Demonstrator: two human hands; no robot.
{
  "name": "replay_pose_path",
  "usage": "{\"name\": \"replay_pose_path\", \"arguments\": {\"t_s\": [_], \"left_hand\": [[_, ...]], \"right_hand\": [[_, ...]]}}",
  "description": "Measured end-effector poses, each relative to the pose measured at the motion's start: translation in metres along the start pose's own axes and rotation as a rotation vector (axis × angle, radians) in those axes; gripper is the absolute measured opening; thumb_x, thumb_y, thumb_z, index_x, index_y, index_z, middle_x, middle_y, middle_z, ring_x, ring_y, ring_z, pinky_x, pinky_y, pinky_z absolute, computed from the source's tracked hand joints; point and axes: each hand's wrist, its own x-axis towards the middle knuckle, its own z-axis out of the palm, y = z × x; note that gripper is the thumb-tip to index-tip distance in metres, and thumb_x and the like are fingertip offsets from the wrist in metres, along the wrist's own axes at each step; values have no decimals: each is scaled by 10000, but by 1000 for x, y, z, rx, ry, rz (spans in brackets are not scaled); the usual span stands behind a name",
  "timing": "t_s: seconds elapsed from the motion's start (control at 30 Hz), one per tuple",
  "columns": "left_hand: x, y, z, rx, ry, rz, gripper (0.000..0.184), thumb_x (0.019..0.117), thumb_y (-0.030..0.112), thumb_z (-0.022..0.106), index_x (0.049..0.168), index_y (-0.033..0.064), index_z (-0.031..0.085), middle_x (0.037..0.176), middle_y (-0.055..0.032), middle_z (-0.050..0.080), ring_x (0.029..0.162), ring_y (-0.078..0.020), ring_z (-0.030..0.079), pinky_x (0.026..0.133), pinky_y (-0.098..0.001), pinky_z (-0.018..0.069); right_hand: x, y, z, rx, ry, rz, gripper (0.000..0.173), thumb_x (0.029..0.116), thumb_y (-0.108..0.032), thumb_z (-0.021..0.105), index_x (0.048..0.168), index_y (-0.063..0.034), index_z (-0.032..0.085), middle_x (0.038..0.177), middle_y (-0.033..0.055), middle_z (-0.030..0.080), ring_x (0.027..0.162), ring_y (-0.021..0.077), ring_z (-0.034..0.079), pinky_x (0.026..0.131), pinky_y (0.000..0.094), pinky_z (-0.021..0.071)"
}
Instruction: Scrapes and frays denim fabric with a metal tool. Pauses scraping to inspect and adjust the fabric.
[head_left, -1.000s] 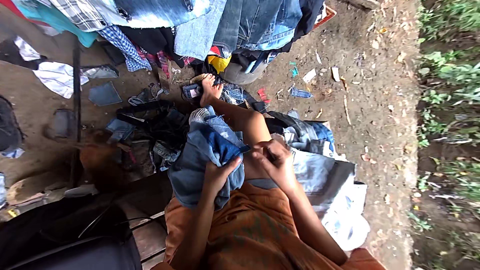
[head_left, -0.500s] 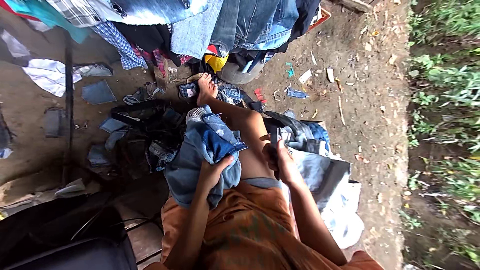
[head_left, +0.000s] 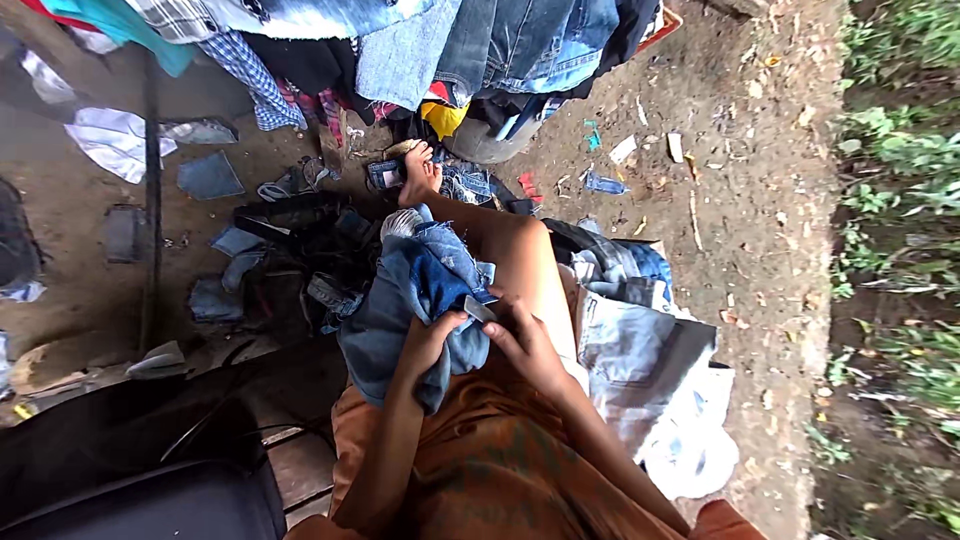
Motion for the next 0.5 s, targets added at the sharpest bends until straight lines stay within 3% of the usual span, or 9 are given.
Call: {"name": "replay_pose_path", "arguments": {"t_s": [0.1, 0.27, 0.43, 0.5], "left_hand": [[-4, -1, 0, 0, 9, 29, 222, 874, -68, 605, 1075, 21, 578, 871, 46, 693, 850, 8, 672, 845, -197, 564], [-7, -4, 4, -18, 4, 110, 381, 840, -56, 716, 1191, -43, 568, 993, -2, 718, 957, -18, 682, 920, -223, 564], [0, -8, 7, -78, 98, 196, 330, 844, -82, 684, 1152, -30, 579, 949, 13, 721, 920, -13, 689, 892, -218, 573], [1, -6, 5, -93, 106, 172, 278, 868, -93, 655, 1130, -32, 584, 929, 5, 721, 903, -18, 690, 882, -218, 575]], "right_hand": [[8, -3, 2, -19, 10, -75, 495, 1027, -329, 586, 1334, 59, 572, 1023, 137, 720, 845, 136, 700, 783, 331, 592], [24, -12, -9, 53, -61, -123, 440, 1023, -285, 593, 1274, 76, 593, 969, 93, 713, 829, 51, 668, 782, 234, 567], [13, -13, -17, 110, -41, -158, 609, 1010, -336, 605, 1404, 103, 454, 962, 68, 663, 821, 14, 618, 766, 197, 543], [3, -6, -13, 86, 4, -170, 604, 999, -351, 623, 1366, 98, 455, 922, 52, 657, 791, 7, 615, 739, 197, 546]]}}
